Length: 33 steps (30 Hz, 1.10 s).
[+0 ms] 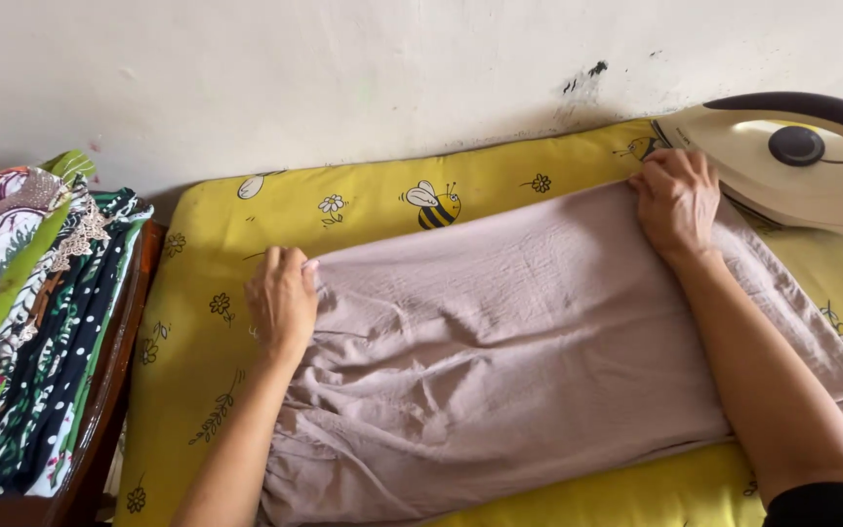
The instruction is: The person lays a pair of light-colored shorts on a yellow ironing board and smooths them out. They use an electric iron to press the fabric, moving the iron back and forth across the garment. The person adjusts the shorts and continues ironing different sections until the garment is flat.
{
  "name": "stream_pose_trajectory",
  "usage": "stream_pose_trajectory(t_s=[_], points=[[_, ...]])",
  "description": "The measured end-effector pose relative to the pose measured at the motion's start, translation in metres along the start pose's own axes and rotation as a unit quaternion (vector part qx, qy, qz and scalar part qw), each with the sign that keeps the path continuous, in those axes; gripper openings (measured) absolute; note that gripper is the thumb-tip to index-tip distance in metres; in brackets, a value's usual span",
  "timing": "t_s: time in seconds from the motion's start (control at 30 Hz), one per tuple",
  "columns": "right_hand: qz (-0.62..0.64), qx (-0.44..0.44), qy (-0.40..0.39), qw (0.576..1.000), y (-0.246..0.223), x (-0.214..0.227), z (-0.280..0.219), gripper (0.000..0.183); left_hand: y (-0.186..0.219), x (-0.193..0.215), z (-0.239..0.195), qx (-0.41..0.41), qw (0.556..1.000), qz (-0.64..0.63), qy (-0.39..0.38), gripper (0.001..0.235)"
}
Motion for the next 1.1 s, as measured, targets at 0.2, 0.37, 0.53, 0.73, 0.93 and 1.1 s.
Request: stream_pose_trajectory(t_s=[0.2, 0.37, 0.53, 0.73, 0.93, 1.1], points=[[-0.041, 0.010, -0.069, 0.997, -0.006, -0.011, -0.005, 0.015, 0.019, 0.012, -0.005, -0.010, 0.998, 0.043, -0.036, 0.017], [0.073, -0.002, -0.134, 0.988, -0.048, 0.040, -0.016, 0.038, 0.063, 0.034, -0.053, -0.097, 0.989, 0.027, -0.108, 0.048], [0.076, -0.026, -0.280, 0.957, -0.053, 0.106, -0.065, 0.069, 0.037, -0.002, -0.096, -0.093, 0.975, 0.032, -0.198, 0.078], [0.058, -0.121, -0.308, 0.942, -0.025, 0.155, -0.093, 0.075, 0.048, 0.010, -0.110, -0.077, 0.973, 0.076, -0.205, 0.079], [-0.036, -0.145, -0.342, 0.928, -0.012, 0.166, -0.156, 0.078, 0.065, 0.016, -0.150, -0.162, 0.973, 0.076, -0.144, 0.087], [-0.074, -0.167, -0.412, 0.893, 0.006, 0.153, -0.116, 0.057, 0.082, 0.019, -0.122, -0.120, 0.939, 0.102, -0.306, 0.089]])
Point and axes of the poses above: each hand's wrist, its own z-axis towards the middle knuckle, its own x-axis out of the back of the hand, y = z × x, the point moved 6 cm from there along z, towards the middle knuckle, and after that the axes turned 1 degree about x, right-handed, at the moved point
